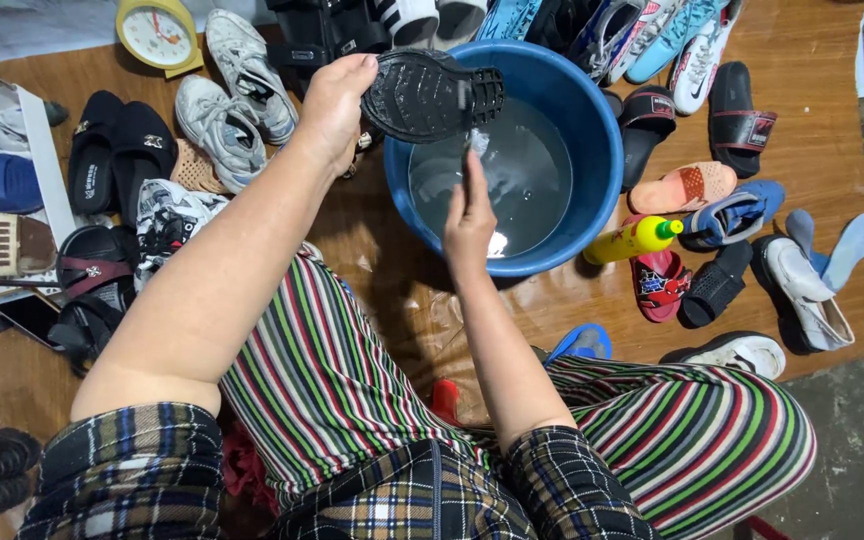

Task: The person scrubs a black slipper with a brush in a blue basin of water, then wipes the floor with a red cloth. The person continues scrubbing the slipper with the brush and rinsing it in the basin.

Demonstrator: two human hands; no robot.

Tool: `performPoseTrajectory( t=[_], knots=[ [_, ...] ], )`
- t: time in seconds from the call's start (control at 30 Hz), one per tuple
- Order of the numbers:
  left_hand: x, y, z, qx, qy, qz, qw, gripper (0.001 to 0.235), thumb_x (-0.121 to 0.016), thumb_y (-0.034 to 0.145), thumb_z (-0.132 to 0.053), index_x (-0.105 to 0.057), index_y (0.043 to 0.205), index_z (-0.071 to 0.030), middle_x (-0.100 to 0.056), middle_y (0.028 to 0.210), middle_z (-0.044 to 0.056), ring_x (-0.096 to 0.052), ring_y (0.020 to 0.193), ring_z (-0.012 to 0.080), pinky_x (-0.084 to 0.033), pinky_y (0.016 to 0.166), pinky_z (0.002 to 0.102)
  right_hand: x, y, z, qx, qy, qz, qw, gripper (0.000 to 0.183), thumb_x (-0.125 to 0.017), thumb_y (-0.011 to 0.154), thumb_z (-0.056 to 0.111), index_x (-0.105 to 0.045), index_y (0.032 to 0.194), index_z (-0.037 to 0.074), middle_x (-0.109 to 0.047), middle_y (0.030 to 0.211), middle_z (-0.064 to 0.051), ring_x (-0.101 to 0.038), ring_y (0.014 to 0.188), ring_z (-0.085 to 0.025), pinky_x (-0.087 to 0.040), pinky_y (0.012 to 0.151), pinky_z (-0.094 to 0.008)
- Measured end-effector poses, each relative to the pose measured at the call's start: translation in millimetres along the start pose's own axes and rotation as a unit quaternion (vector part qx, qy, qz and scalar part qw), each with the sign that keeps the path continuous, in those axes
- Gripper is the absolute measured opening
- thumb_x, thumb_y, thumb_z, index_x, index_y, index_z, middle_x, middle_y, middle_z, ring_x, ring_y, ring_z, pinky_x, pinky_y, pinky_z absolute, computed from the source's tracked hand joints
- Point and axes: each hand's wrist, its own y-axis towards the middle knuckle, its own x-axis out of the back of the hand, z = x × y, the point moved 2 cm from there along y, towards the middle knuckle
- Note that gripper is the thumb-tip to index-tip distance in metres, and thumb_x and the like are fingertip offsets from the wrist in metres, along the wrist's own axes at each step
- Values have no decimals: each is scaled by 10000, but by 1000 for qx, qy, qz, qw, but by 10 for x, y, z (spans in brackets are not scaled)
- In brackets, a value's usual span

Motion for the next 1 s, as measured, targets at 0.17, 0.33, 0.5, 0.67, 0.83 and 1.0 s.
performPoseTrajectory(
  t=[0.17, 0.33, 0.5, 0.67, 0.83, 1.0],
  knots=[
    [24, 26, 65, -48, 33, 0, 998, 375, -563, 985, -202, -672, 1229, 61, -720, 1230, 141, -643, 1156, 191, -448, 1060, 293, -26, -204, 467, 62, 19, 56, 996, 719, -578, 903, -118, -460, 1534, 205, -683, 1031, -22, -586, 759, -137, -514, 762, -271],
    [-18, -18, 66, -13, 34, -6, 999, 387, -564, 981, -205, -670, 1234, 68, -744, 1192, 132, -693, 1075, 173, -516, 986, 259, 64, 31, 157, 21, 24, 36, 999, 614, -539, 966, -85, -430, 1534, 121, -548, 1535, -115, -636, 1332, -259, -539, 1085, -304],
    [-6, -18, 58, -8, 65, -20, 998, 413, -567, 977, -235, -662, 1251, 58, -728, 1232, 127, -672, 1129, 178, -491, 1019, 263, 28, -45, 205, 73, 14, -10, 997, 599, -563, 965, -119, -437, 1521, 66, -567, 1506, -156, -668, 1294, -278, -570, 1072, -310],
    [5, 17, 45, -28, 25, -21, 999, 390, -570, 978, -202, -665, 1240, 71, -738, 1204, 131, -685, 1090, 166, -509, 1001, 257, -22, -164, 380, 28, 20, 54, 998, 686, -626, 914, -74, -509, 1497, 269, -749, 1062, -12, -644, 747, -113, -548, 729, -265],
    [25, -14, -4, -4, -38, -26, 999, 388, -580, 982, -176, -647, 1249, 96, -738, 1177, 147, -692, 1041, 169, -540, 956, 261, 50, 3, 52, 23, 23, 5, 999, 548, -553, 1022, -36, -434, 1531, 127, -563, 1519, -114, -632, 1338, -266, -521, 1115, -320],
    [84, -5, 21, -17, -32, -33, 999, 363, -589, 981, -177, -656, 1232, 75, -737, 1161, 134, -689, 1030, 161, -544, 964, 266, -37, -175, 206, 44, 35, 33, 998, 632, -550, 973, -95, -420, 1546, 140, -498, 1577, -92, -588, 1398, -224, -518, 1161, -282]
  ],
)
